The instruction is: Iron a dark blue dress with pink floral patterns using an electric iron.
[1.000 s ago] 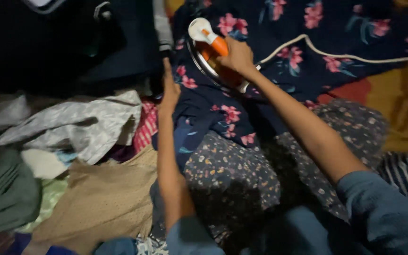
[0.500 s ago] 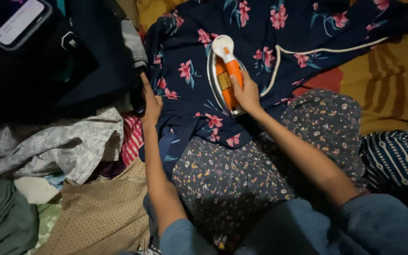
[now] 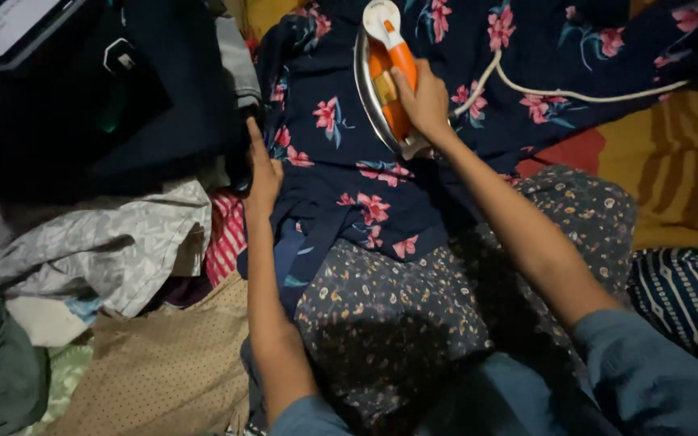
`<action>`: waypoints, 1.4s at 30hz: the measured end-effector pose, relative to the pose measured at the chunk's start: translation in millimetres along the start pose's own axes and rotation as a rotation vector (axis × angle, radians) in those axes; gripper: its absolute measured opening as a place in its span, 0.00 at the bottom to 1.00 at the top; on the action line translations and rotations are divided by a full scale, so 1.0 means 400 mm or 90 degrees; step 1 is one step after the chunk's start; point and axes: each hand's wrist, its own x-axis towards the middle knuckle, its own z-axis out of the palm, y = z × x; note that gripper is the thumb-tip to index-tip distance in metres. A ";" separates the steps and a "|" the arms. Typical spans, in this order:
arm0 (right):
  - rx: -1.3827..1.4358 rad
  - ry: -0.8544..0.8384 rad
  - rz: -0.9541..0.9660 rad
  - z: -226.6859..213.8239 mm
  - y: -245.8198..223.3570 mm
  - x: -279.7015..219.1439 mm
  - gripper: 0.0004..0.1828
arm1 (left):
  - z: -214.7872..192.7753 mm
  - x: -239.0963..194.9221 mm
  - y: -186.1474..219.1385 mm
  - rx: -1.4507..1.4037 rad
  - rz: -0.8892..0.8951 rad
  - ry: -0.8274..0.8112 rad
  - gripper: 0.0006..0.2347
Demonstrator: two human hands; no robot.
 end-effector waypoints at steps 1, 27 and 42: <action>-0.001 -0.003 -0.001 0.011 0.006 0.024 0.24 | 0.014 -0.003 -0.001 -0.001 -0.003 0.000 0.42; 0.015 -0.081 -0.022 -0.120 0.015 -0.010 0.23 | -0.014 -0.015 -0.008 0.087 0.118 0.118 0.40; -0.028 0.063 0.165 -0.214 0.004 -0.177 0.25 | 0.004 -0.001 -0.029 0.049 0.119 0.117 0.43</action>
